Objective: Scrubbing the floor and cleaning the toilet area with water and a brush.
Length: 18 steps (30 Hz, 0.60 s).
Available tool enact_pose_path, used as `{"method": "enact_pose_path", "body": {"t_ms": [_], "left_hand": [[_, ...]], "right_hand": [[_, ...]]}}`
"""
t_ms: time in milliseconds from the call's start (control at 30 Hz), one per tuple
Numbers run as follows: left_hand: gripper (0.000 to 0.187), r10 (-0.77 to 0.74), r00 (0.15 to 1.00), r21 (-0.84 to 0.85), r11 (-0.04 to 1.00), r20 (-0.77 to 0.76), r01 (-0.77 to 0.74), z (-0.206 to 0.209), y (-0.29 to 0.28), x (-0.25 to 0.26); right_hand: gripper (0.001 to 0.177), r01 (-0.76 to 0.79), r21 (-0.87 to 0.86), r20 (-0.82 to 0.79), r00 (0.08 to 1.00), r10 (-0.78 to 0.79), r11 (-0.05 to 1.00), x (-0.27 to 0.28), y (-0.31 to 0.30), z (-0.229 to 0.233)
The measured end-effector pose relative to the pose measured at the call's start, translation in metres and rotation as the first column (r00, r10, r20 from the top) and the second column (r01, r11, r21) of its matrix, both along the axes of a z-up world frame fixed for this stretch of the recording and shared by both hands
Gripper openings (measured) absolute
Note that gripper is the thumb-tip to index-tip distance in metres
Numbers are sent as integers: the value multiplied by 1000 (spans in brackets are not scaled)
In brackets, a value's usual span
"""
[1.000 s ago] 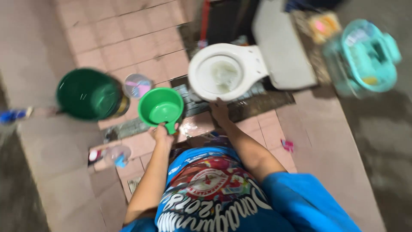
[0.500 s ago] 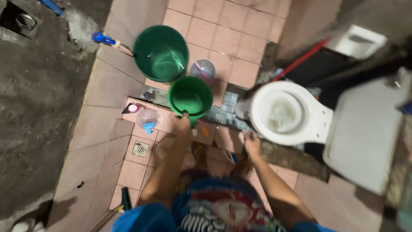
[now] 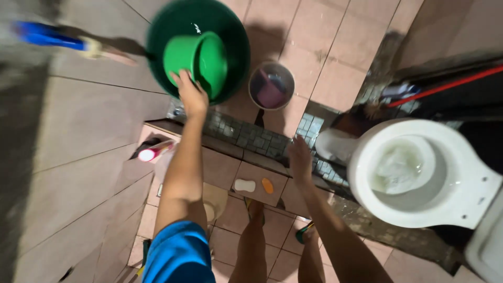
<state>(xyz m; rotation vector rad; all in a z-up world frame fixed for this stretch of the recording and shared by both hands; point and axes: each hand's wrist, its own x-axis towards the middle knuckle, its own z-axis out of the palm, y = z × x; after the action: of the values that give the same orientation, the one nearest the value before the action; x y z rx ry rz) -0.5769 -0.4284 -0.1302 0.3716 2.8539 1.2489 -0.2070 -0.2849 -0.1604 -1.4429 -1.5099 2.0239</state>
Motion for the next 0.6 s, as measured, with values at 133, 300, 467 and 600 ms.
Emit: {"method": "enact_pose_path", "body": {"t_ms": [133, 300, 467, 600], "left_hand": [[56, -45, 994, -283, 956, 101, 72, -69, 10, -49], [65, 286, 783, -124, 957, 552, -262, -78, 34, -60], [45, 52, 941, -477, 871, 334, 121, -208, 22, -74], [47, 120, 952, -382, 924, 282, -3, -234, -19, -88]], "right_hand": [[63, -61, 71, -142, 987, 71, 996, -31, 1, -8], [59, -130, 163, -240, 956, 167, 978, 33, -29, -74], [64, -67, -209, 2, 998, 69, 976, 85, -68, -61], [59, -35, -309, 105, 992, 71, 950, 88, -71, -38]]}}
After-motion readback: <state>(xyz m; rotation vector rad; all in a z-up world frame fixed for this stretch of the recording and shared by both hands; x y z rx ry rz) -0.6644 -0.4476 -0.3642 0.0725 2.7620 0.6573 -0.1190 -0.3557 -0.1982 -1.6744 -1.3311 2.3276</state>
